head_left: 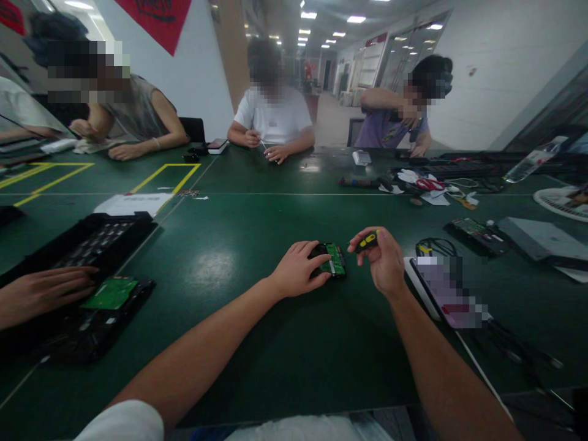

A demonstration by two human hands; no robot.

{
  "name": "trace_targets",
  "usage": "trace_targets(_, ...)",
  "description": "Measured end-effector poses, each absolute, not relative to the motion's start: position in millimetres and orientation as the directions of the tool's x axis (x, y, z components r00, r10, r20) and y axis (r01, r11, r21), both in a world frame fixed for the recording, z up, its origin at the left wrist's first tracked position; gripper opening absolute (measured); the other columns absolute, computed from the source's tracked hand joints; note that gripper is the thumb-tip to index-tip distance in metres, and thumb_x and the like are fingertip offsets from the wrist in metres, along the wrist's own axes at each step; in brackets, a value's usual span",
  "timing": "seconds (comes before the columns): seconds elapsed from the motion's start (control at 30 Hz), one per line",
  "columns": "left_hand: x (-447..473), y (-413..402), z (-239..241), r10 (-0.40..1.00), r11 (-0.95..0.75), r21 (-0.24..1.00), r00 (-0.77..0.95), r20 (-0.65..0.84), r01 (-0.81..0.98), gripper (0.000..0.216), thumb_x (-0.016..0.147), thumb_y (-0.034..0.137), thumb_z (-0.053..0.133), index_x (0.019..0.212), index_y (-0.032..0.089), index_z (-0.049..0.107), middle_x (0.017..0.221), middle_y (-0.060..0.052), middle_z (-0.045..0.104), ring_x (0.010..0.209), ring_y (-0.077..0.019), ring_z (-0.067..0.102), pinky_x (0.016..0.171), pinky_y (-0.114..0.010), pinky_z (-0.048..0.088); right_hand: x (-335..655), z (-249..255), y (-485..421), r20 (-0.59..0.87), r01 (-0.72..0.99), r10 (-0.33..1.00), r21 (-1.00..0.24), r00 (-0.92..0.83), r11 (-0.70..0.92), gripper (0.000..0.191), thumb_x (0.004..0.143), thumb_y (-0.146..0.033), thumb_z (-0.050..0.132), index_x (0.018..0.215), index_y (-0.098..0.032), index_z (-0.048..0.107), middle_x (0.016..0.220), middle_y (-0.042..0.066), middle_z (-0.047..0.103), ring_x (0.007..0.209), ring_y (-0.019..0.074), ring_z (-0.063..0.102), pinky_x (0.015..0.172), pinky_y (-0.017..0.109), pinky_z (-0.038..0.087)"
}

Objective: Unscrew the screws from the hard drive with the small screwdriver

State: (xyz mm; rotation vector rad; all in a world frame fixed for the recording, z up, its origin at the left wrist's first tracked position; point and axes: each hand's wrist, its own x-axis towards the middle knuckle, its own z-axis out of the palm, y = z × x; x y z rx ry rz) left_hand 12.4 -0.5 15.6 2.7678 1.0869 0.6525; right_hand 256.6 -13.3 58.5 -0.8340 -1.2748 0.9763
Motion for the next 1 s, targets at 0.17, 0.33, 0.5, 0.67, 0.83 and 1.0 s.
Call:
trace_targets(0.17, 12, 0, 15, 0.669, -0.741, 0.245, 0.651, 0.359, 0.626, 0.054, 0.103, 0.057, 0.058, 0.146, 0.025, 0.067, 0.158, -0.017, 0.052, 0.144, -0.0392, 0.051, 0.120, -0.061, 0.042, 255, 61, -15, 0.375, -0.090, 0.927, -0.924, -0.013, 0.372, 0.034, 0.107, -0.055, 0.052, 0.110, -0.026, 0.069, 0.098, 0.005, 0.071, 0.084, 0.0199, 0.072, 0.052, 0.026, 0.050)
trace_targets(0.33, 13, 1, 13, 0.667, -0.742, 0.229, 0.658, 0.351, 0.630, 0.055, 0.103, 0.058, 0.058, 0.147, 0.025, 0.067, 0.159, -0.019, 0.050, 0.146, -0.0403, 0.050, 0.119, -0.062, 0.043, 250, 64, -18, 0.371, -0.035, 0.929, -0.928, -0.017, 0.370, 0.036, 0.106, -0.058, 0.052, 0.111, -0.026, 0.070, 0.098, 0.005, 0.069, 0.082, 0.0190, 0.069, 0.050, 0.025, 0.047)
trace_targets(0.5, 12, 1, 13, 0.670, -0.739, 0.227, 0.652, 0.355, 0.635, 0.055, 0.103, 0.058, 0.058, 0.146, 0.026, 0.067, 0.159, -0.018, 0.051, 0.145, -0.0397, 0.050, 0.119, -0.061, 0.043, 249, 67, -20, 0.372, -0.037, 0.927, -0.928, -0.042, 0.371, 0.033, 0.105, -0.056, 0.057, 0.105, -0.025, 0.070, 0.098, 0.005, 0.070, 0.080, 0.0181, 0.068, 0.051, 0.026, 0.048)
trace_targets(0.67, 11, 2, 12, 0.663, -0.744, 0.212, 0.664, 0.346, 0.633, 0.055, 0.103, 0.061, 0.057, 0.147, 0.028, 0.067, 0.159, -0.017, 0.052, 0.144, -0.0395, 0.051, 0.118, -0.062, 0.044, 249, 65, -18, 0.373, -0.083, 0.927, -0.925, -0.028, 0.370, 0.038, 0.107, -0.057, 0.052, 0.098, -0.024, 0.070, 0.093, 0.005, 0.069, 0.078, 0.0180, 0.068, 0.051, 0.026, 0.047)
trace_targets(0.83, 12, 7, 10, 0.672, -0.731, 0.172, 0.652, 0.352, 0.660, 0.055, 0.103, 0.062, 0.057, 0.146, 0.030, 0.067, 0.157, -0.016, 0.054, 0.141, -0.0390, 0.054, 0.116, -0.061, 0.045, 247, 68, -8, 0.310, -0.077, 0.949, -0.949, -0.050, 0.306, 0.053, 0.105, -0.068, 0.045, 0.091, -0.023, 0.070, 0.091, 0.006, 0.070, 0.076, 0.0179, 0.067, 0.051, 0.026, 0.046)
trace_targets(1.0, 10, 12, 8, 0.688, -0.707, 0.162, 0.616, 0.383, 0.689, 0.053, 0.104, 0.062, 0.056, 0.144, 0.029, 0.069, 0.155, -0.016, 0.056, 0.140, -0.0380, 0.055, 0.117, -0.059, 0.046, 242, 78, 7, 0.267, 0.003, 0.954, -0.963, -0.135, 0.269, 0.050, 0.104, -0.066, 0.052, 0.091, -0.022, 0.072, 0.090, 0.006, 0.071, 0.080, 0.0192, 0.069, 0.055, 0.027, 0.049)
